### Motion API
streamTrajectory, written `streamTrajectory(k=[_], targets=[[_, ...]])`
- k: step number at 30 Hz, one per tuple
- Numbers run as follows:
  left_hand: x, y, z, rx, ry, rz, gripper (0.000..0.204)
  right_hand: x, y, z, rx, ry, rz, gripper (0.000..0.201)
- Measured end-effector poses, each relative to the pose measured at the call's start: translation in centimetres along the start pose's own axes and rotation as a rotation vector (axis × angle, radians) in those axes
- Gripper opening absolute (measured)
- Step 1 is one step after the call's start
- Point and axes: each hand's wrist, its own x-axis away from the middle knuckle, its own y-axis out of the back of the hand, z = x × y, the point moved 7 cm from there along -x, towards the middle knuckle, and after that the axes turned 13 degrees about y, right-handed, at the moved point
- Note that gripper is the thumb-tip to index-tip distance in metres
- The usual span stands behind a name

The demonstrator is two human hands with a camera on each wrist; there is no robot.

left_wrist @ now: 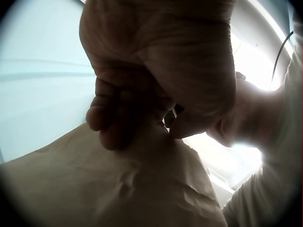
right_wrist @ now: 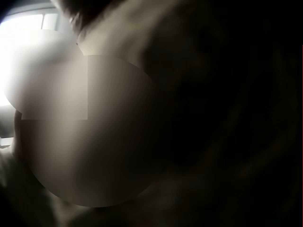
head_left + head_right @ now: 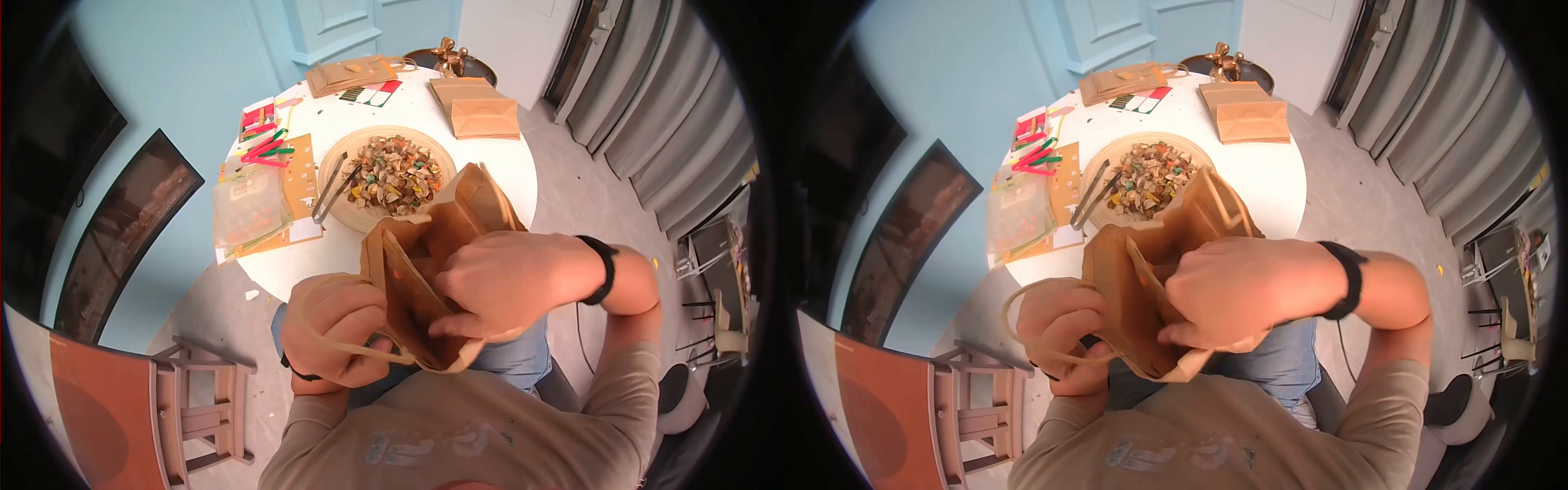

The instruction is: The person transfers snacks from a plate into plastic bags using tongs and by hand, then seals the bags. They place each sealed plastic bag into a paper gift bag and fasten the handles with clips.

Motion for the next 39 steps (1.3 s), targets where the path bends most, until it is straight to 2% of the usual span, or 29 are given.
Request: streamTrajectory(k=[4,6,7,9,10,12,14,16,18,19,20,21,22,23,24,25,27,28,29,31,32,33,35,36,37,39], targets=[[-0.2,-0.1,-0.6,-0.011,-0.038,0.075,0.025,-2.9,-2.1,-2.1,0.007,0.067,-0.059,0.035],[-0.2,-0.2,-0.7,0.003,-0.045,0.117,0.025,-4.4,-4.2,-3.9,-0.029,0.165,-0.165,0.038],[-0.2,-0.1,-0.8,0.001,-0.047,0.112,0.025,-4.1,-3.5,-3.2,-0.023,0.166,-0.163,0.038],[-0.4,-0.1,-1.0,-0.07,-0.049,0.111,0.025,-2.2,-1.0,-1.9,-0.098,0.001,-0.204,0.034],[-0.4,-0.1,-0.8,-0.073,-0.049,0.107,0.025,-1.2,0.2,-1.4,-0.094,-0.011,-0.3,0.034],[-0.2,0.1,-0.3,-0.071,-0.036,0.049,0.025,1.5,3.0,0.0,-0.146,0.12,-0.45,0.029],[-0.1,0.2,0.0,-0.065,-0.02,0.057,0.026,5.3,5.6,0.5,-0.217,0.142,-0.572,0.035],[-0.1,0.1,0.2,-0.054,-0.007,0.066,0.026,10.1,7.9,-0.2,-0.226,0.108,-0.79,0.031],[-0.1,0.2,0.4,-0.043,0.0,0.038,0.026,15.4,8.8,-2.1,-0.545,0.11,-1.174,0.015],[-0.1,0.2,0.2,-0.042,-0.006,0.038,0.026,18.5,8.2,-2.8,-0.608,0.289,-1.618,0.026],[-0.1,0.4,0.2,-0.062,0.023,0.023,0.025,19.3,9.3,-2.4,-0.724,0.466,-1.585,0.04],[-0.2,0.5,0.2,-0.082,0.054,0.01,0.024,23.3,8.9,-3.6,-0.186,0.496,-1.929,0.038],[-0.4,0.6,0.2,-0.078,0.048,0.012,0.024,26.4,8.4,-3.9,0.628,0.551,-1.558,0.065],[-0.5,0.7,0.2,-0.081,0.047,0.018,0.023,27.3,8.9,-3.4,0.822,0.591,-1.468,0.063],[-0.8,0.8,0.2,-0.083,0.044,0.024,0.022,31.5,10.1,-8.6,0.14,0.585,-1.72,0.058],[-0.8,0.8,0.2,-0.076,0.037,0.029,0.022,33.5,9.4,-13.8,-0.579,0.538,-1.854,0.054],[-0.5,1.4,1.1,-0.046,0.15,-0.033,0.022,27.2,10.6,-12.1,-0.694,0.561,-1.651,0.036],[-0.2,1.6,1.8,-0.031,0.143,-0.048,0.023,25.6,10.3,-12.4,-0.71,0.473,-1.637,0.034],[0.0,1.6,2.4,-0.027,0.139,-0.043,0.023,24.4,9.5,-13.4,-0.72,0.384,-1.704,0.03],[0.3,2.2,3.7,-0.023,0.213,-0.087,0.029,21.1,8.4,-14.7,-0.754,0.237,-1.637,0.024],[0.2,2.4,4.0,0.022,0.25,-0.099,0.038,20.0,7.7,-16.3,-0.743,0.211,-1.558,0.022],[0.1,2.4,4.2,0.023,0.246,-0.095,0.038,18.9,7.1,-17.9,-0.731,0.187,-1.479,0.021],[0.4,3.1,5.0,0.052,0.243,-0.176,0.04,18.3,4.9,-20.9,-0.917,0.075,-1.534,0.022],[1.2,3.5,6.4,0.041,0.296,-0.143,0.046,18.1,3.7,-22.3,-0.943,-0.066,-1.641,0.021],[1.1,3.3,6.3,0.042,0.296,-0.137,0.046,17.5,2.9,-23.4,-0.947,-0.068,-1.645,0.021],[0.8,3.6,6.2,0.102,0.277,-0.201,0.05,15.2,1.3,-26.0,-0.977,-0.112,-1.507,0.02]])
